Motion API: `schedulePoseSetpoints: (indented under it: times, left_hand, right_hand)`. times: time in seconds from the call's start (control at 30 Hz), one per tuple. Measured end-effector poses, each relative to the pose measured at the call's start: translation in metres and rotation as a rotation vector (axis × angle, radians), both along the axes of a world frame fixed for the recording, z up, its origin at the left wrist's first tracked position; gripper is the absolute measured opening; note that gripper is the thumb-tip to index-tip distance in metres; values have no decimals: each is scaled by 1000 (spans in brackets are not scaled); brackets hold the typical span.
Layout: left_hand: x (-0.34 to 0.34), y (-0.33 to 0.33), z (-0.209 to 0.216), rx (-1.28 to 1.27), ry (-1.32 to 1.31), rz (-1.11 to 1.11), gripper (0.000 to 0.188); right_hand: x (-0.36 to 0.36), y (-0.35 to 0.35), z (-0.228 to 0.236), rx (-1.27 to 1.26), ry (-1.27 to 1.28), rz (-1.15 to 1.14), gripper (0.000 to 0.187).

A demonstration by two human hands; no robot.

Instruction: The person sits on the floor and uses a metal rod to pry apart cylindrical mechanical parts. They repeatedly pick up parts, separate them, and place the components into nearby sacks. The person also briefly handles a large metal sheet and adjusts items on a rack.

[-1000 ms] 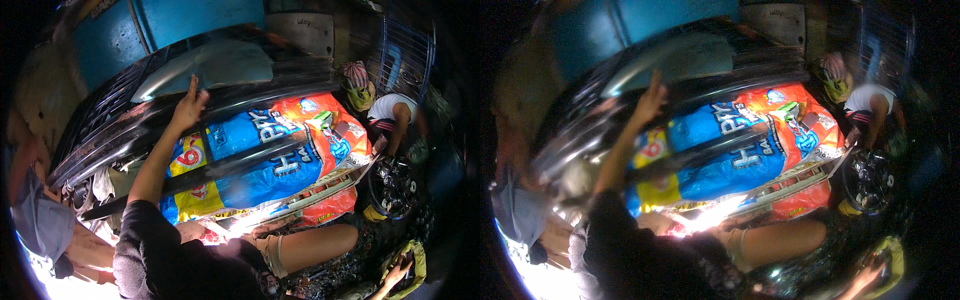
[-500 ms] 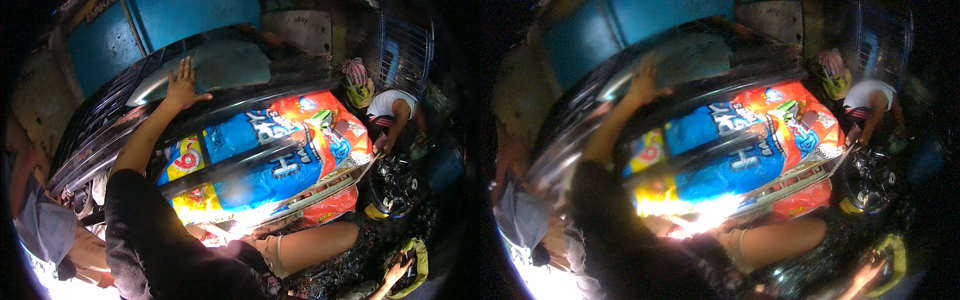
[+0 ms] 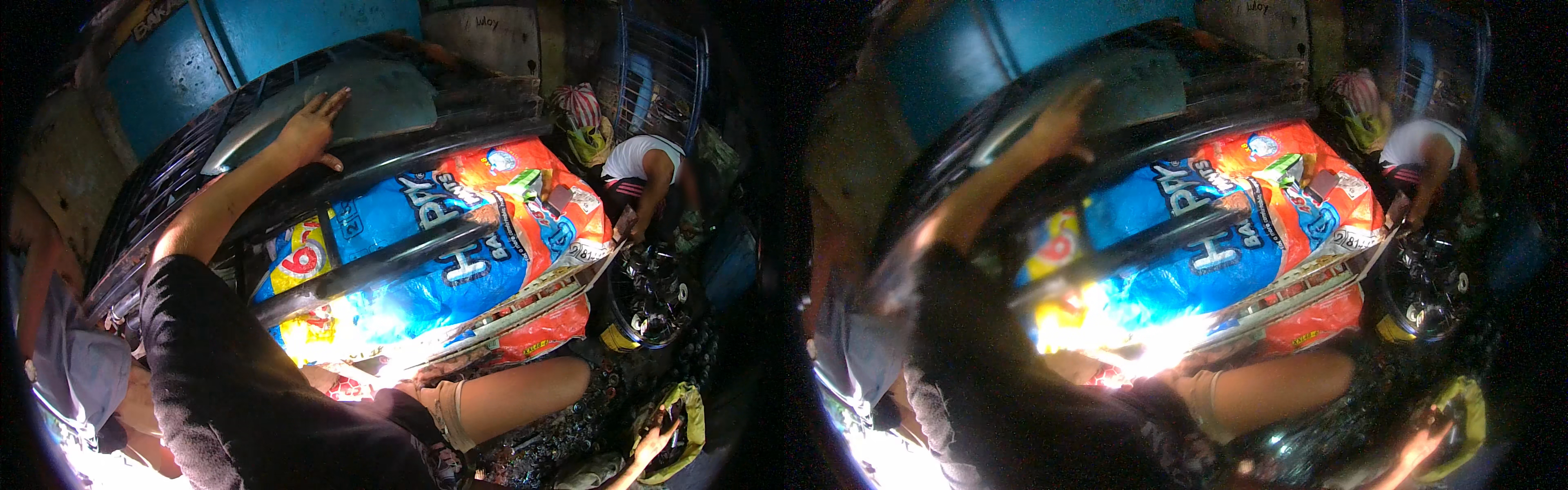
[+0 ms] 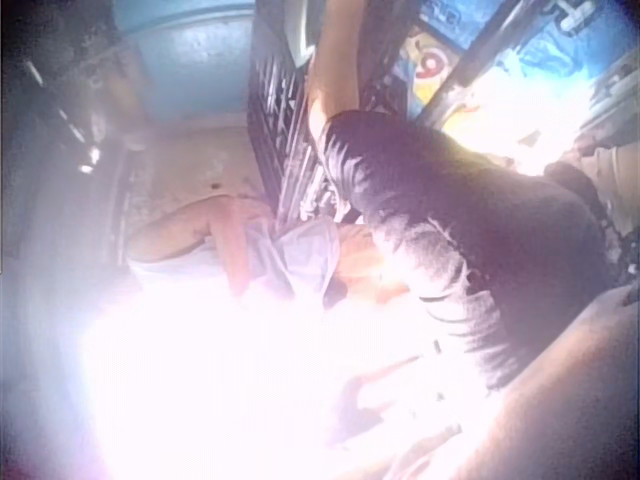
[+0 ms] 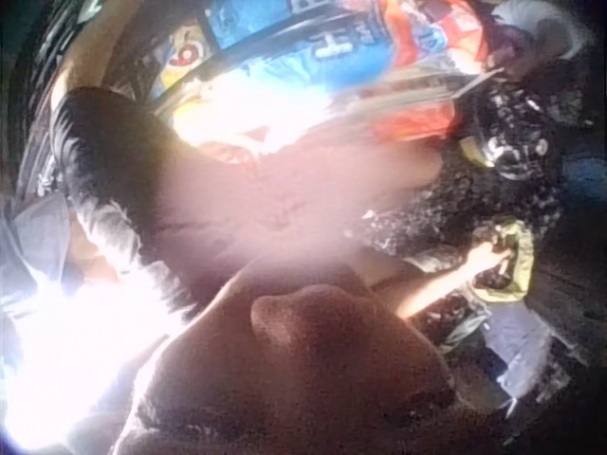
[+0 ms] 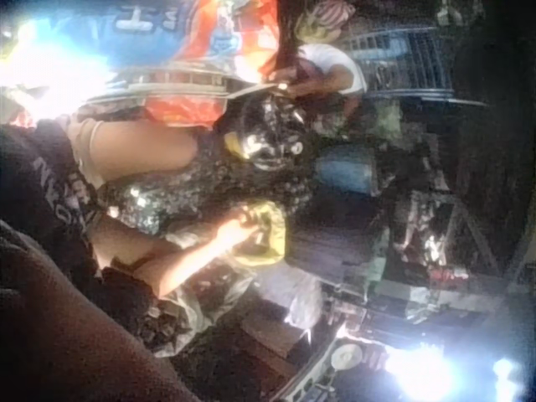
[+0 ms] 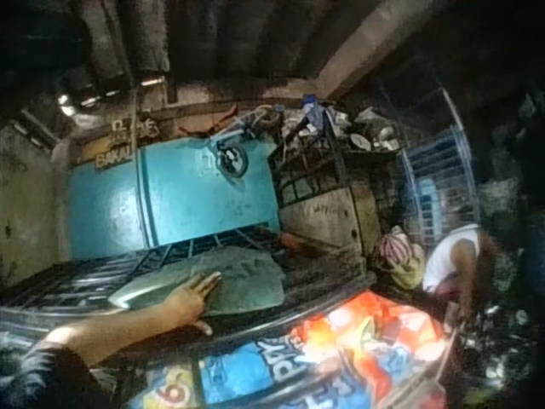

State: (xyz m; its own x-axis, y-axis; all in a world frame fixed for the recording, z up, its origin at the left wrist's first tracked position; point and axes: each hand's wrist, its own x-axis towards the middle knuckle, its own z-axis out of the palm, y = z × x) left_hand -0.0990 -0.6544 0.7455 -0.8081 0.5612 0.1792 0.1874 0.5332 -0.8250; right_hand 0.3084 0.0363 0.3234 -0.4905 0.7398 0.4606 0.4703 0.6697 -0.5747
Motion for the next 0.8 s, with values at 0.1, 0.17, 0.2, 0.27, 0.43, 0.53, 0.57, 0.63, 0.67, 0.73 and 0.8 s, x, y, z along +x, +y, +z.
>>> schedulePoseSetpoints:
  times: [0.1,0.17,0.2,0.27,0.43,0.53,0.57,0.63,0.67,0.73,0.8]
  left_hand:
    - [-2,11,-12,66,-59,-99,91]
    - [-9,-16,-7,252,21,-364,86]
    - [-13,-27,-5,350,23,-396,84]
    - [-23,-40,1,529,-12,-367,80]
    - [-50,-45,11,642,-39,-143,69]
    - [-72,-75,9,1199,-377,-478,68]
    - [-75,-72,7,1323,-418,-530,69]
    - [-84,-66,1,1367,-306,-410,72]
    - [-85,-62,0,1392,-265,-356,74]
    - [-101,-76,6,1435,-318,-336,75]
    - [-123,-82,17,1266,-274,-374,75]
  right_hand:
    - [25,43,-14,223,-58,45,77]
    - [15,44,-47,255,-17,203,89]
    - [14,51,-50,260,-13,286,91]
    - [16,62,-51,285,-46,378,93]
    - [24,73,-49,341,-124,296,95]
    - [6,17,-26,46,5,200,85]
    - [9,18,-23,65,-13,198,82]
    - [14,18,-18,94,-44,179,77]
    - [11,11,-12,43,-25,165,76]
    - [-6,-23,5,-126,48,143,75]
    - [0,-7,-3,-134,72,200,79]
